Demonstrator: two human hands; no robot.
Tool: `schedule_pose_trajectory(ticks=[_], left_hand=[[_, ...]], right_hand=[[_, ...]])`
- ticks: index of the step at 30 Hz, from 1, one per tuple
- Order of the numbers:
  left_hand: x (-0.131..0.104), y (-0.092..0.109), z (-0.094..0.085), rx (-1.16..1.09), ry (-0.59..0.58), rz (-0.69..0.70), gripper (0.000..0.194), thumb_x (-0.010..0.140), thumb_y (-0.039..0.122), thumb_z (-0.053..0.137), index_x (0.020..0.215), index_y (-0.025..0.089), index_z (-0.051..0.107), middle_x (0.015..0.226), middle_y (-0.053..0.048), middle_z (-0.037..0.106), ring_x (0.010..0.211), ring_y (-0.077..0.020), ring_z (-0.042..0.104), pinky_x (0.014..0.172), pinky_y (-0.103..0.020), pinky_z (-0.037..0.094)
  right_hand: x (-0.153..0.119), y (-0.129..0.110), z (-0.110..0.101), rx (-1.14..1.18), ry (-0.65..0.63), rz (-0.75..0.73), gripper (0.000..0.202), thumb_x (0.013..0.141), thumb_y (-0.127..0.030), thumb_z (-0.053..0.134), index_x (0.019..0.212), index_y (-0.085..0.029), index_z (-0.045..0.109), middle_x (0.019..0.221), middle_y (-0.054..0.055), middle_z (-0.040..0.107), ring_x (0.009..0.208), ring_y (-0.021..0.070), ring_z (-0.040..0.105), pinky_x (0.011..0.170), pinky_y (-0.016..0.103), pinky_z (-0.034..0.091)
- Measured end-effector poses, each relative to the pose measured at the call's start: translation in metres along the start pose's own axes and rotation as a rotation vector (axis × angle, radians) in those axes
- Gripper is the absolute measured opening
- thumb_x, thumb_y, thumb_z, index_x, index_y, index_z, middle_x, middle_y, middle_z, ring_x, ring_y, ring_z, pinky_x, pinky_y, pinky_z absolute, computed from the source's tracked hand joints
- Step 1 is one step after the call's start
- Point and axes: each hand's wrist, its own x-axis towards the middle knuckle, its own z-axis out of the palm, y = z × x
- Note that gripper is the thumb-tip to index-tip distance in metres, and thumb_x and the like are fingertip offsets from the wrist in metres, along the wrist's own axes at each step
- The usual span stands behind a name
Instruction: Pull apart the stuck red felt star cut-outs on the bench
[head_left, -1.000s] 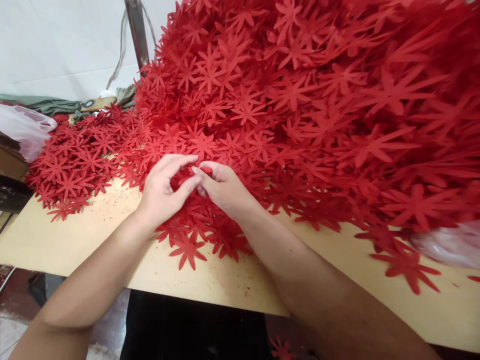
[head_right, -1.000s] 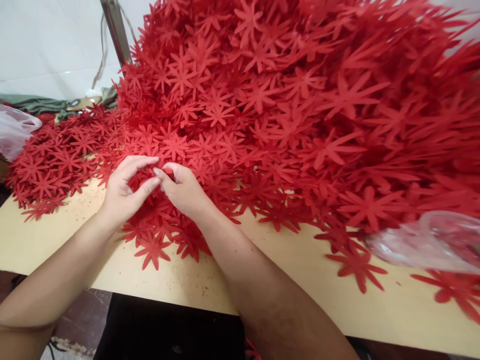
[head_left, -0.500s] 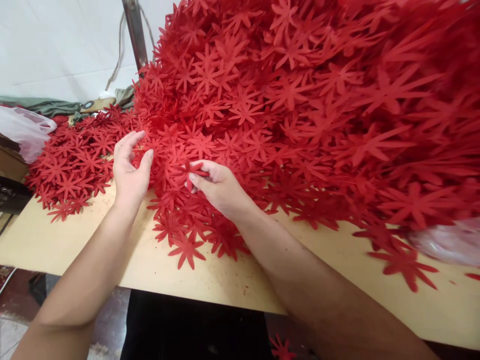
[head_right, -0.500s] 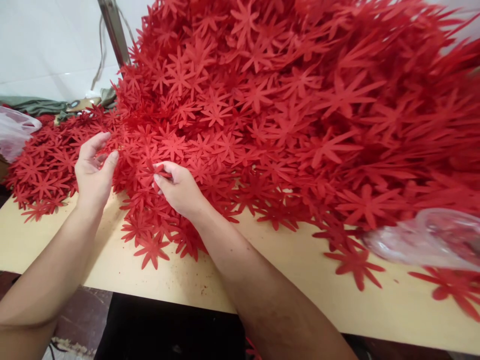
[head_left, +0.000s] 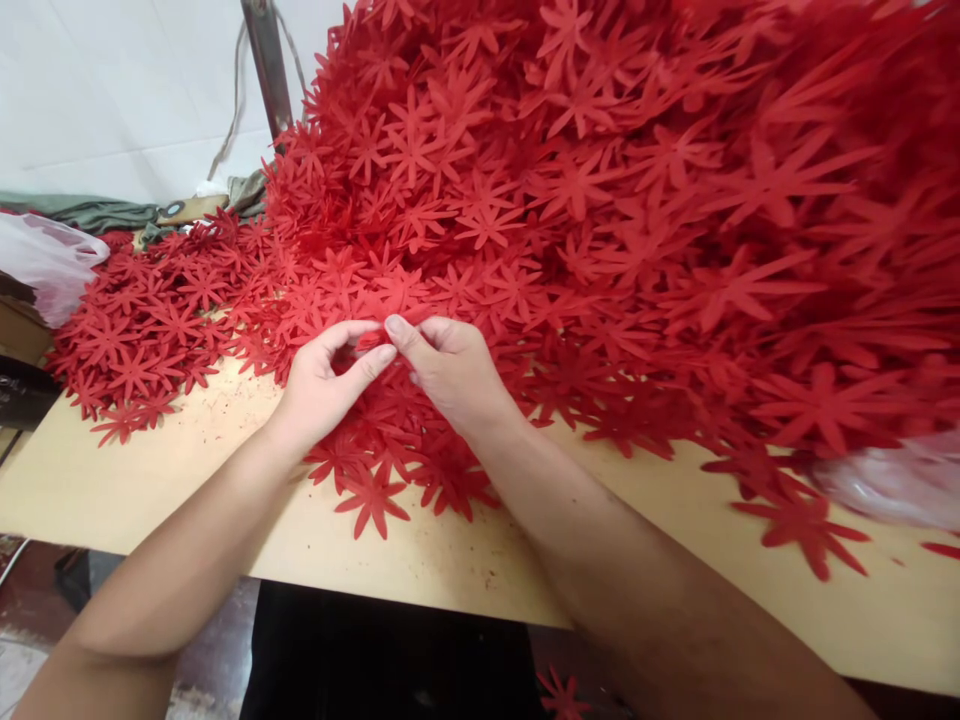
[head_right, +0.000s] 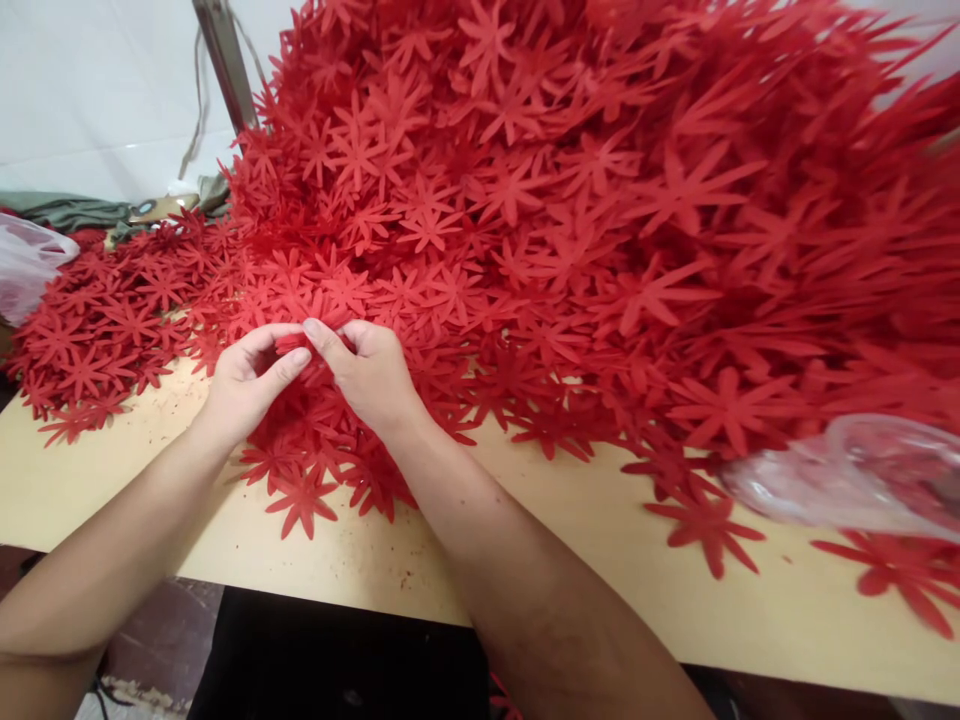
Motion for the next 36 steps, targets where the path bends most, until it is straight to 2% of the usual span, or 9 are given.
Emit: schedule_pose_trajectory(ticks=[4,7,12,16,18,22,26,32,36], left_hand=[[0.007,-0.003,-0.005,-0.183,0.092,-0.056,0.03,0.065,0.038,0.076,0.077,0.019,0.057,0.071,0.003,0.065,0.065,-0.0082,0.06,0.069,-0.023,0.051],[0.015,-0.003,-0.014,-0.342,0.202,-0.069,0.036,0.059,0.034,0.081,0.073,0.019,0.052,0.065,0.005,0.064,0.059,-0.0069,0.06,0.064,-0.02,0.051],[0.019,0.001,-0.019,-0.486,0.229,-0.079,0.042,0.044,0.028,0.088,0.075,0.017,0.061,0.063,0.006,0.067,0.056,-0.0061,0.061,0.059,-0.017,0.049],[0.015,0.006,-0.014,-0.447,0.15,-0.118,0.031,0.049,0.03,0.086,0.067,0.014,0.067,0.06,0.004,0.067,0.054,-0.0041,0.058,0.058,-0.015,0.047],[0.012,0.008,-0.011,-0.438,0.136,-0.151,0.031,0.048,0.031,0.086,0.065,0.014,0.067,0.057,0.004,0.065,0.052,-0.0039,0.056,0.057,-0.015,0.047],[0.011,0.011,-0.009,-0.399,0.1,-0.174,0.03,0.048,0.03,0.085,0.063,0.013,0.065,0.052,0.004,0.062,0.049,-0.0038,0.053,0.053,-0.015,0.045],[0.009,0.012,-0.006,-0.347,0.059,-0.171,0.026,0.054,0.026,0.082,0.064,0.013,0.062,0.054,0.004,0.061,0.049,-0.0041,0.052,0.053,-0.016,0.044],[0.004,0.01,0.0,-0.163,0.036,-0.172,0.018,0.066,0.02,0.071,0.061,0.015,0.054,0.053,0.006,0.055,0.051,-0.0043,0.048,0.053,-0.016,0.04],[0.004,0.009,-0.001,-0.053,0.018,-0.159,0.018,0.069,0.021,0.067,0.061,0.016,0.051,0.054,0.006,0.051,0.052,-0.0049,0.044,0.053,-0.017,0.037]], right_hand=[[-0.001,0.002,0.003,0.058,-0.138,-0.04,0.056,0.073,-0.072,0.049,0.054,-0.021,0.035,0.047,-0.006,0.035,0.046,0.0056,0.033,0.047,0.024,0.029],[0.001,0.005,0.003,0.055,-0.192,-0.049,0.043,0.079,-0.059,0.053,0.063,-0.02,0.044,0.05,-0.006,0.038,0.048,0.0064,0.036,0.05,0.023,0.032],[0.006,0.007,-0.001,0.04,-0.079,-0.058,0.031,0.077,-0.044,0.062,0.064,-0.018,0.051,0.055,-0.006,0.042,0.052,0.0065,0.038,0.054,0.024,0.033],[0.007,0.007,-0.004,-0.016,-0.024,-0.095,0.048,0.078,-0.055,0.056,0.052,-0.02,0.037,0.05,-0.006,0.029,0.049,0.0059,0.027,0.049,0.024,0.026],[0.008,0.011,-0.005,-0.047,0.016,-0.128,0.051,0.075,-0.061,0.056,0.053,-0.02,0.038,0.052,-0.005,0.032,0.051,0.0068,0.031,0.051,0.025,0.03],[0.012,0.019,-0.005,-0.034,0.143,-0.215,0.053,0.069,-0.071,0.054,0.08,-0.019,0.06,0.086,0.004,0.062,0.083,0.0152,0.057,0.079,0.032,0.047],[0.009,0.014,-0.005,0.001,0.11,-0.239,0.053,0.072,-0.07,0.053,0.089,-0.021,0.065,0.101,0.006,0.066,0.104,0.0184,0.058,0.1,0.038,0.041],[0.0,-0.003,-0.001,0.211,-0.131,-0.124,0.049,0.064,-0.067,0.063,0.069,-0.019,0.056,0.066,-0.003,0.058,0.064,0.0084,0.055,0.064,0.024,0.05],[0.002,-0.002,-0.001,0.259,-0.166,-0.102,0.044,0.06,-0.058,0.073,0.067,-0.019,0.054,0.064,-0.005,0.056,0.061,0.0066,0.053,0.063,0.022,0.05]])
